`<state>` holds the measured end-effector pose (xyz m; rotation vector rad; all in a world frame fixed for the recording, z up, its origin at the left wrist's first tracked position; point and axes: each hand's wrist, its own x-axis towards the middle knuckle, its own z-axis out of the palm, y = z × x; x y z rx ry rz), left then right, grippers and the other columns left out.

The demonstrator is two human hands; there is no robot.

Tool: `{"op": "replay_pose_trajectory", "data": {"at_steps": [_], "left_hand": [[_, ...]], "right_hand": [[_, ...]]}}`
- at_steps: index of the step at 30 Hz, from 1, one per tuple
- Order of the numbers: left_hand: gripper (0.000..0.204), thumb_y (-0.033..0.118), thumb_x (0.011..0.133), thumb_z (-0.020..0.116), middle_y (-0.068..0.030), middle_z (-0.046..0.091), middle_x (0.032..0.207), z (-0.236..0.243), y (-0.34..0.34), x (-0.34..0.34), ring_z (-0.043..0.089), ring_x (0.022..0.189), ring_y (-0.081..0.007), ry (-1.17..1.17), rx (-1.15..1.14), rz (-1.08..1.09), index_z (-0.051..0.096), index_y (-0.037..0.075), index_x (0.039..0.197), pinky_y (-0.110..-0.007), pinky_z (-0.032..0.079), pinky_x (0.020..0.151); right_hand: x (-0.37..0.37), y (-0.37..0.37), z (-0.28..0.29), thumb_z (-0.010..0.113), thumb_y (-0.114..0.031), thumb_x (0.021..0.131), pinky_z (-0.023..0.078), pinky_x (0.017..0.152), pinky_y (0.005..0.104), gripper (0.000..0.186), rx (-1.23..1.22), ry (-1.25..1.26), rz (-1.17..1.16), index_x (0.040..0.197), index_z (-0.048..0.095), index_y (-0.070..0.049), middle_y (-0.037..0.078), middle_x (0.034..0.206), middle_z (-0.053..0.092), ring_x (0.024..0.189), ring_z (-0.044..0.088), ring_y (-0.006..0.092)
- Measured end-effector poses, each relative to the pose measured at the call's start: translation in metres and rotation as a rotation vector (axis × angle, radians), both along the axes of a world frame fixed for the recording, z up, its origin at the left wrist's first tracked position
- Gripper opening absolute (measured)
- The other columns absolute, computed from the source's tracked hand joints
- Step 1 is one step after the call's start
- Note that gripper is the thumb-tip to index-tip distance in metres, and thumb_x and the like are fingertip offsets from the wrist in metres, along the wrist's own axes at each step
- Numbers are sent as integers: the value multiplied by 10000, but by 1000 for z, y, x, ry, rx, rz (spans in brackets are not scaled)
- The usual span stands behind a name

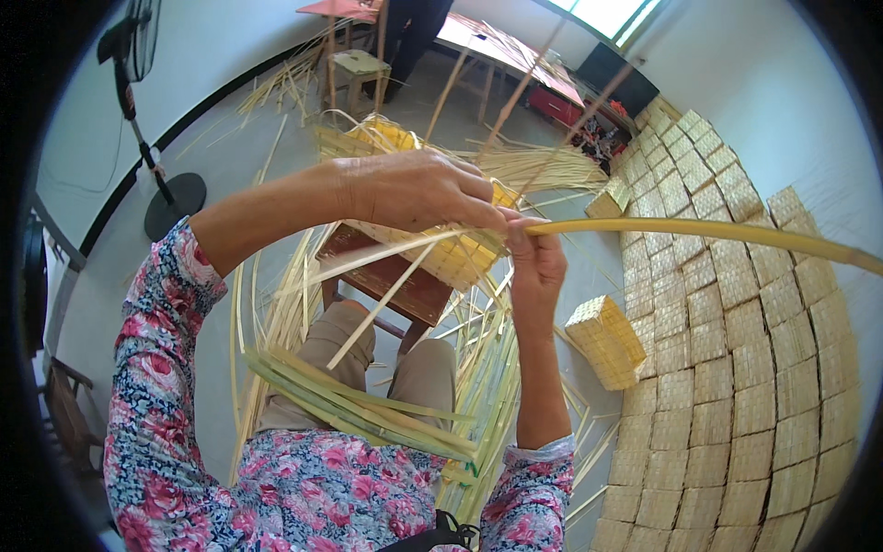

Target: The person weaves a rectangular basket using thin bamboo strips. They interlace the strips by hand, trim excess material with scissors, and adjust the basket's shape while seated.

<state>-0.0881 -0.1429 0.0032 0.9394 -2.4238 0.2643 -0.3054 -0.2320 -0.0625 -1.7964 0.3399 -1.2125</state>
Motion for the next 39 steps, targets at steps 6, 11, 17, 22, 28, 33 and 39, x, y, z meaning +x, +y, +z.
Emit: {"op": "replay_pose_trajectory", "data": {"at_steps": [6,11,17,22,28,33,39], "left_hand": [[329,105,928,551,-73,618,981,-13,10,7,659,937,-271,-21,-7,-3,578,181,1247,-394,530,755],[254,149,929,562,-93,596,928,-13,19,14,665,934,-278,1,-62,15,584,166,1182,-391,531,747],[321,148,915,570,-100,633,1064,-13,2,9,653,976,-304,57,10,-26,608,157,1234,-375,532,805],[312,112,903,621,-131,651,1106,-3,-9,20,657,943,-314,164,97,-67,623,72,1212,-362,529,831],[331,224,922,677,-56,681,1141,18,-21,47,668,970,-164,496,-120,365,620,97,1223,-344,543,858],[357,187,925,673,-74,662,1126,66,-1,169,644,974,-173,1239,-831,457,597,70,1253,-322,503,871],[433,64,836,652,-104,579,1166,-17,23,135,551,1053,-246,469,-1291,788,565,82,1260,-379,437,899]], "right_hand": [[-7,6,33,536,-134,1022,524,761,267,130,-267,225,-129,1037,584,-14,72,965,678,856,621,105],[15,-5,61,501,-92,999,495,649,382,116,-721,698,-285,939,531,2,151,815,632,732,628,313],[-4,-74,27,524,-13,836,478,719,529,205,-853,1158,-477,1034,563,-50,226,900,665,886,632,433],[11,-70,5,531,-52,852,529,774,493,187,-831,1073,-471,1027,597,-56,184,932,695,928,682,363],[17,-71,-1,518,-61,840,530,810,484,192,-707,1074,-494,1012,602,-51,188,971,696,958,681,359],[16,-98,-10,502,-79,873,468,733,524,164,-755,738,-440,991,615,-53,198,958,653,882,621,424],[4,-97,-20,580,-183,988,560,759,299,212,309,251,-140,1113,677,-42,92,1034,705,939,677,194]]}}
